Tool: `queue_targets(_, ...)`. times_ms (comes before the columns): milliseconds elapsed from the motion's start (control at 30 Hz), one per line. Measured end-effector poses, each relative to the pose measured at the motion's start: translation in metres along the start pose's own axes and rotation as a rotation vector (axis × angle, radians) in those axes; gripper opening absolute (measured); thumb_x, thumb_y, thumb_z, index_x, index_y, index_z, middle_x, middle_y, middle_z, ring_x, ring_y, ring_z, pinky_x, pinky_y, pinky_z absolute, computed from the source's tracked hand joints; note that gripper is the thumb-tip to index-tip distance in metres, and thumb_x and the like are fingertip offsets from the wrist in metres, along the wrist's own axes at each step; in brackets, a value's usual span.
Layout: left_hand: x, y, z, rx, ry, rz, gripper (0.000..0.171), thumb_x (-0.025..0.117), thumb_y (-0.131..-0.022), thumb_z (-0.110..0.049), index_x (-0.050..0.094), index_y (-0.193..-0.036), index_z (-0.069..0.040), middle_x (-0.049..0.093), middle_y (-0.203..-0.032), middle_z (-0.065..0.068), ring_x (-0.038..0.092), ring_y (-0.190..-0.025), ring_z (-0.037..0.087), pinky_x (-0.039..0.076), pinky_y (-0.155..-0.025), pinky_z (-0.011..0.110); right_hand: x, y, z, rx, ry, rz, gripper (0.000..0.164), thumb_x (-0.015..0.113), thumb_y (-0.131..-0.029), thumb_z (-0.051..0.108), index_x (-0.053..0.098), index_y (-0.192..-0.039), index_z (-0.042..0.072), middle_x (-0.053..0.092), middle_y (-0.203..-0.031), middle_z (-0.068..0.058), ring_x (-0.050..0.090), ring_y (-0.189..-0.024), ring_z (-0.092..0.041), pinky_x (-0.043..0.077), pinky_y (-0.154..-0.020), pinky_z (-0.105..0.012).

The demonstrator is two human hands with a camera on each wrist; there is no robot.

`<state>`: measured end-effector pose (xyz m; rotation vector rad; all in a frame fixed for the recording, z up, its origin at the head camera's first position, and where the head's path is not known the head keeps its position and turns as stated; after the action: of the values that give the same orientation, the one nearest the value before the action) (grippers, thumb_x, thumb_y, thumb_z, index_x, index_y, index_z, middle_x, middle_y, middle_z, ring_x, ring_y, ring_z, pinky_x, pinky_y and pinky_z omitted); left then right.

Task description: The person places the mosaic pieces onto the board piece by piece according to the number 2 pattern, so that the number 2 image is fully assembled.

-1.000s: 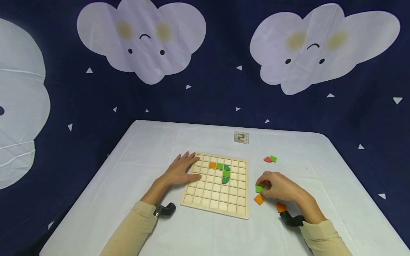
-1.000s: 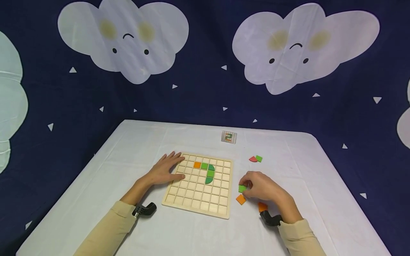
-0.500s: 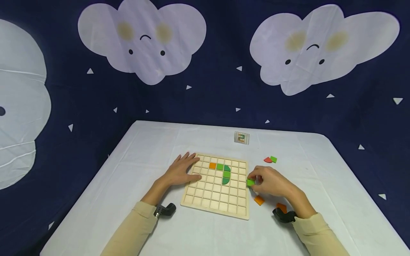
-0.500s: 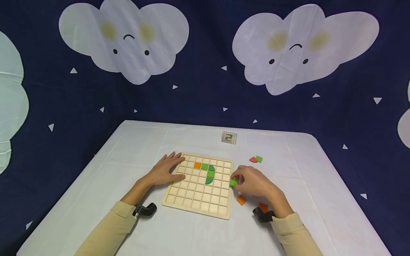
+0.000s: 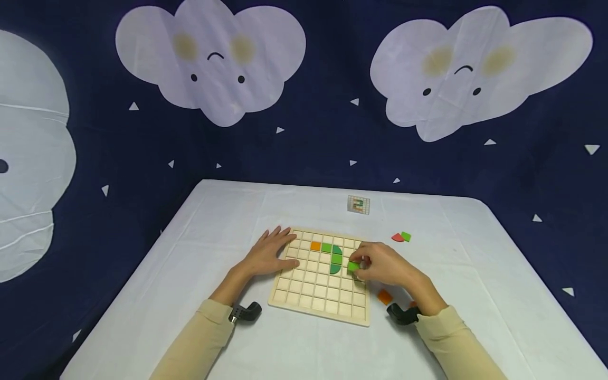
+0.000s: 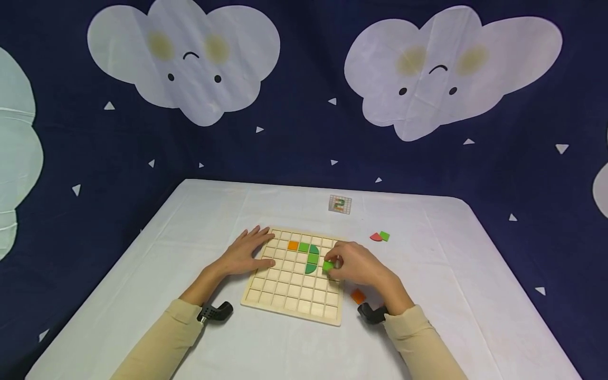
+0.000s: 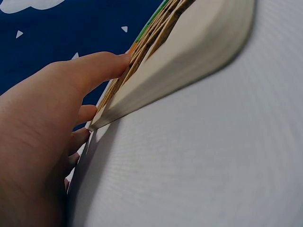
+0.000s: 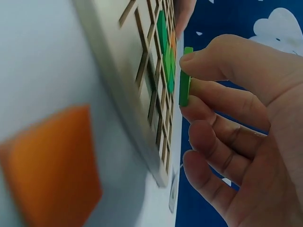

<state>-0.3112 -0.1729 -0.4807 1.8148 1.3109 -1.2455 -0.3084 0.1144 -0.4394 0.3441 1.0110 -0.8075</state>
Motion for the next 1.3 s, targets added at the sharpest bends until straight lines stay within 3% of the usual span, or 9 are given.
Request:
queue_targets(333,0.004,0.006,0.001,-0.014,0.004,-0.006,0.083,0.061,-0.08,-0.065,0.042,-0.147,-0.019,0.026,-0.156,0.001,0.012,-0.145,0.023,0.003,-0.117,0.041,0.015,-0.02,0.015,-0.019,-0.008,0.038,0.025,0.076,-0.078,0.02,0.074,-0.102,0.017,0.061,-0.091,0.01,0.056,-0.073,-0.006,0.05,-0.064,-0.026)
queue_targets(800,0.0,0.005,-0.002,0.011,-0.006,-0.01,0.081,0.061,-0.081,-0.063,0.042,-0.146,-0.018,0.027,-0.156,0.003,0.013,-0.145,0.024,0.004,-0.117,0.043,0.028,-0.04,0.036,-0.129,0.095,0.029,0.016,0.076,-0.081,0.025,0.074,-0.097,0.023,0.06,-0.086,0.012,0.052,-0.069,-0.002,0.047,-0.064,-0.024)
queue_targets(1300,-0.002,0.001,-0.003,0.012,-0.013,0.007,0.084,0.058,-0.081,-0.067,0.041,-0.147,-0.019,0.026,-0.156,0.002,0.012,-0.145,0.024,0.004,-0.117,0.043,0.039,-0.046,0.039,-0.099,0.127,0.089,0.022,0.076,-0.082,0.028,0.075,-0.103,0.021,0.06,-0.094,0.012,0.053,-0.073,-0.003,0.048,-0.065,-0.023)
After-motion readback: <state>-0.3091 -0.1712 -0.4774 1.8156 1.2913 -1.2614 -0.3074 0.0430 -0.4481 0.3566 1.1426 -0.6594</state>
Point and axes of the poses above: each hand's wrist, its own y-axis away from the middle knuckle, its own x-axis out of the palm, z = x × y, the point moved 5 cm from there along -y, towards the middle knuckle
